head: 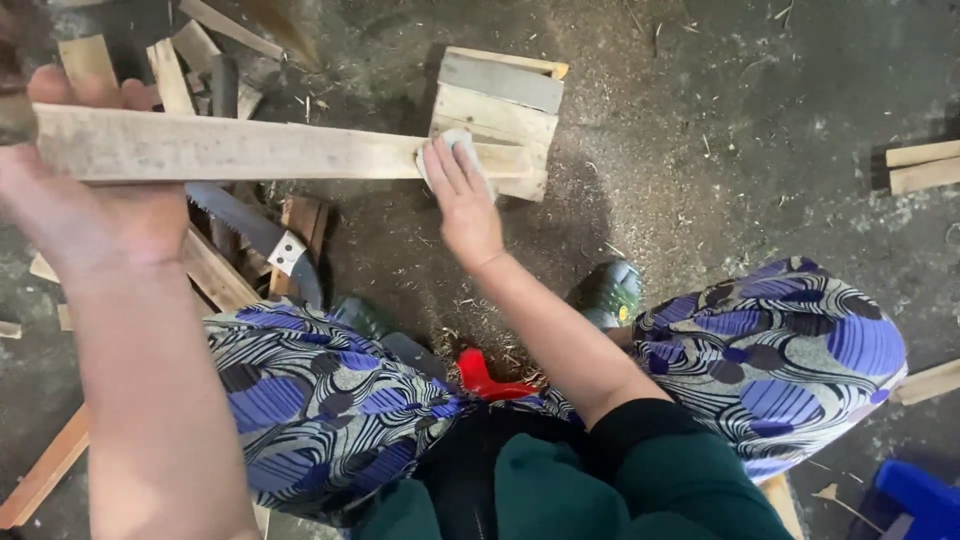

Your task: The person is sanding various wooden slats and pieces by hand using sandpaper to smooth the surfaces.

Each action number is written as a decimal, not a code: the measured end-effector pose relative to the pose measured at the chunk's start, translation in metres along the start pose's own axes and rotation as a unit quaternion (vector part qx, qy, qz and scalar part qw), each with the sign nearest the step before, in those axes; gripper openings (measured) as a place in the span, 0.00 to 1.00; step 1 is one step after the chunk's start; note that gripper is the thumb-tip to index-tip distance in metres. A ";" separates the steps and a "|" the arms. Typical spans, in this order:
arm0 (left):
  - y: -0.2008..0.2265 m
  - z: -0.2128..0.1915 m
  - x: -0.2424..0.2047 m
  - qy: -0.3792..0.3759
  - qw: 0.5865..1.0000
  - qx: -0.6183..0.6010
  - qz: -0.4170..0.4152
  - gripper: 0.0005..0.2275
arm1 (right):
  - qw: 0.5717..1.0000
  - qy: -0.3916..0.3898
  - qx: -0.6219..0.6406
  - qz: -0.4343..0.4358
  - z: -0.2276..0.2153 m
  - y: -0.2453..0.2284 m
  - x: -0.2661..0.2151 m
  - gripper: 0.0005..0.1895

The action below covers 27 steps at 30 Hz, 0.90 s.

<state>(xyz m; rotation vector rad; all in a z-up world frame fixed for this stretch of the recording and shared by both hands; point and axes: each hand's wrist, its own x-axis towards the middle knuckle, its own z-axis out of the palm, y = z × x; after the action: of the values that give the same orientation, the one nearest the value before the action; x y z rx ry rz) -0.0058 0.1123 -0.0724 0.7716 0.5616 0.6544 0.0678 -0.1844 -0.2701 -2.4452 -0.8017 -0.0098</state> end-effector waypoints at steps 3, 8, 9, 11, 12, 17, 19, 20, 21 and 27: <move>0.003 0.005 -0.006 0.031 0.999 -0.012 0.001 0.09 | 0.999 0.034 -0.016 -0.025 0.023 0.068 -0.011 0.34; 0.005 0.001 -0.008 0.008 1.000 -0.014 -0.008 0.08 | 0.959 -0.095 -0.058 0.260 0.033 0.112 -0.013 0.29; 0.002 0.000 -0.007 0.009 1.000 -0.015 -0.009 0.08 | 0.959 -0.095 -0.059 0.260 0.010 0.070 0.000 0.29; 0.000 -0.005 -0.007 -0.012 1.000 0.010 0.009 0.10 | 0.902 -0.042 0.301 0.306 -0.051 -0.011 0.015 0.37; -0.002 -0.006 -0.006 -0.010 1.000 0.011 0.007 0.10 | 0.901 -0.044 0.301 0.309 -0.036 -0.013 0.009 0.37; -0.001 0.010 -0.012 -0.038 0.999 0.024 0.028 0.10 | 0.933 -0.030 0.285 0.219 -0.054 -0.008 0.012 0.37; 0.003 0.011 -0.017 -0.028 0.999 -0.001 0.018 0.09 | 0.970 -0.074 0.088 0.216 0.004 0.075 -0.005 0.30; 0.004 0.011 -0.021 -0.018 0.999 -0.026 0.003 0.09 | 0.965 -0.114 -0.113 0.207 0.023 0.119 -0.019 0.37; 0.005 0.013 -0.021 -0.017 0.999 -0.027 0.008 0.09 | 0.966 -0.113 -0.113 0.202 0.008 0.115 -0.011 0.37; 0.012 0.041 -0.039 0.112 0.991 -0.065 -0.020 0.15 | 0.942 -0.174 0.045 0.283 -0.037 0.122 0.024 0.31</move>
<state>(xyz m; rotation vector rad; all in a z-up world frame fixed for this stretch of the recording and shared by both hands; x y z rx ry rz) -0.0083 0.0730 -0.0306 0.5678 0.7302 0.7389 0.1603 -0.2714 -0.2964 -2.5314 -0.1975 0.6742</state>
